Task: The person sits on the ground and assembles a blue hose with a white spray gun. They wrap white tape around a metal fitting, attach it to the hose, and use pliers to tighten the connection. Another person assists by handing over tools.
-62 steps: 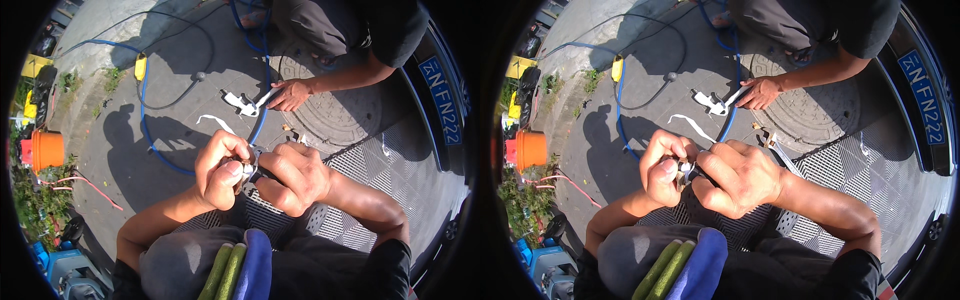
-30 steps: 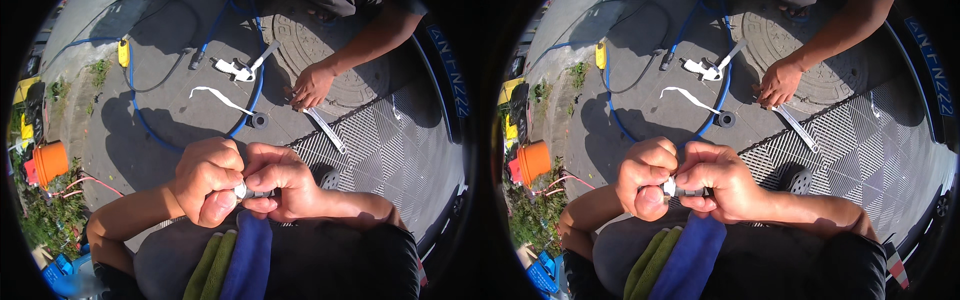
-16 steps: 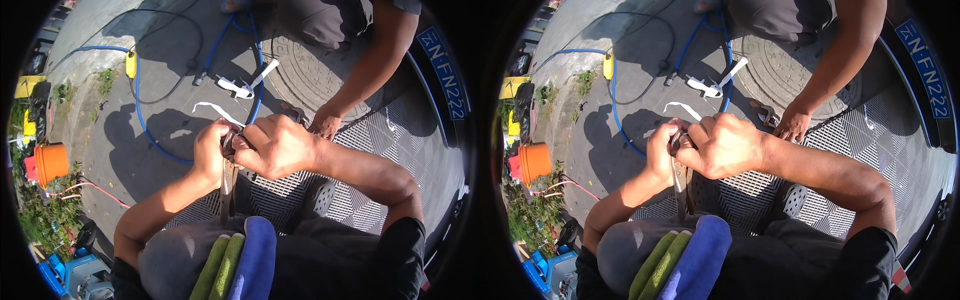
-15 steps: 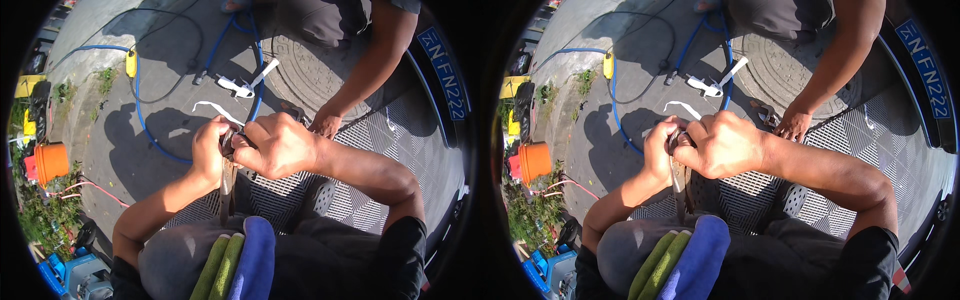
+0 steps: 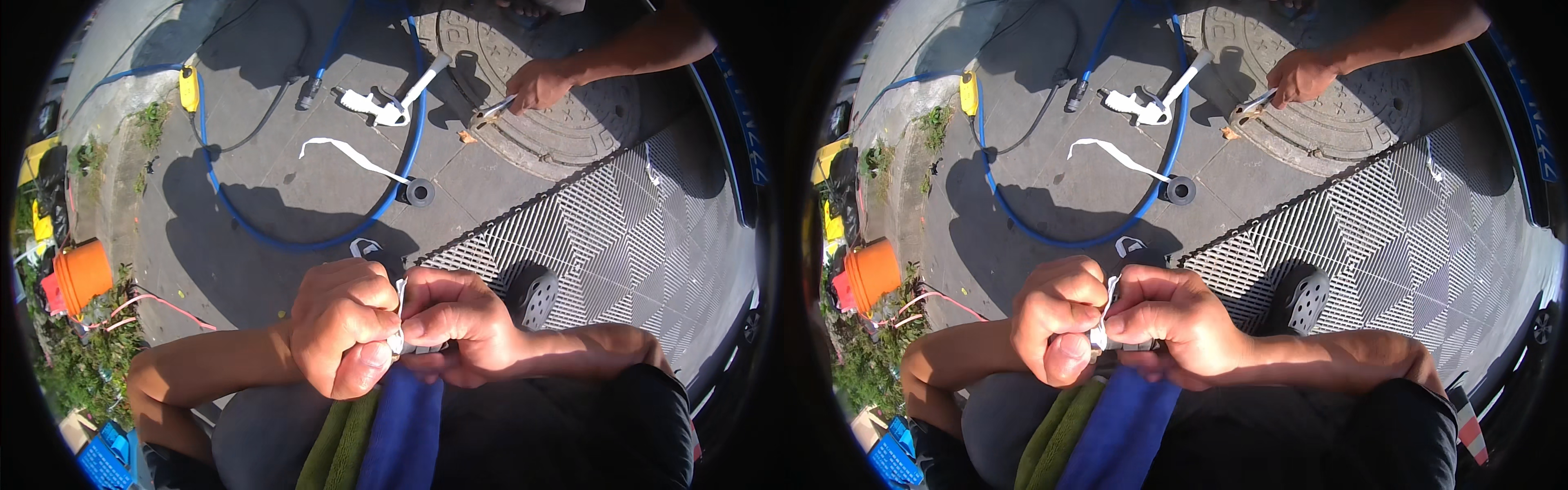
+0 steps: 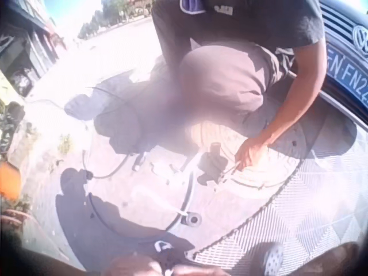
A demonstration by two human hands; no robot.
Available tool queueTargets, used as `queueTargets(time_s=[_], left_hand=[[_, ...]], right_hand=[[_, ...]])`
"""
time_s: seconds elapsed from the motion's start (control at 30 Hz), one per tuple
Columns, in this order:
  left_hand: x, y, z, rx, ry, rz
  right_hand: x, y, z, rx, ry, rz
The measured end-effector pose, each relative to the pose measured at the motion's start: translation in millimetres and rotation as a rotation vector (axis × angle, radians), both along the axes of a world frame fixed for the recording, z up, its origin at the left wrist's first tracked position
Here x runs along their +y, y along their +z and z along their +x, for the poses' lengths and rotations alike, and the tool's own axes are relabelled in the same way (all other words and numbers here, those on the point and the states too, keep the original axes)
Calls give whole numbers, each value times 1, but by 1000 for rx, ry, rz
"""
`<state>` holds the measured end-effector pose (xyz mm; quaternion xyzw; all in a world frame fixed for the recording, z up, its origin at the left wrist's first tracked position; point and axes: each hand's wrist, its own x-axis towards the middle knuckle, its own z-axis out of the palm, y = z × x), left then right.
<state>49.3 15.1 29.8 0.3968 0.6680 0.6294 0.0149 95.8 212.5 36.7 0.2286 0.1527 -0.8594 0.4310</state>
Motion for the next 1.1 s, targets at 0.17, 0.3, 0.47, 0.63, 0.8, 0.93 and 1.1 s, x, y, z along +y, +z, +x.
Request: queueTargets(time_s=[0.17,0.3,0.47,0.63,0.8,0.93,1.1], left_hand=[[-6,-35,0,197,-363,-136],[-7,-73,-2,-690,346,-129],[8,-54,-30,-1109,537,192],[10,-25,-35,-1236,444,247],[24,-3,-37,-1181,498,194],[24,11,-26,-931,481,64],[17,-7,0,-902,457,37]], right_hand=[[-15,-94,60,-299,212,-670],[-8,-80,-31,180,74,234],[5,-59,-88,1802,-82,1051],[20,-32,-111,2596,-127,1299],[20,-17,-121,2588,-170,1134],[10,-18,-89,1951,-262,969],[0,-36,-33,786,-160,566]])
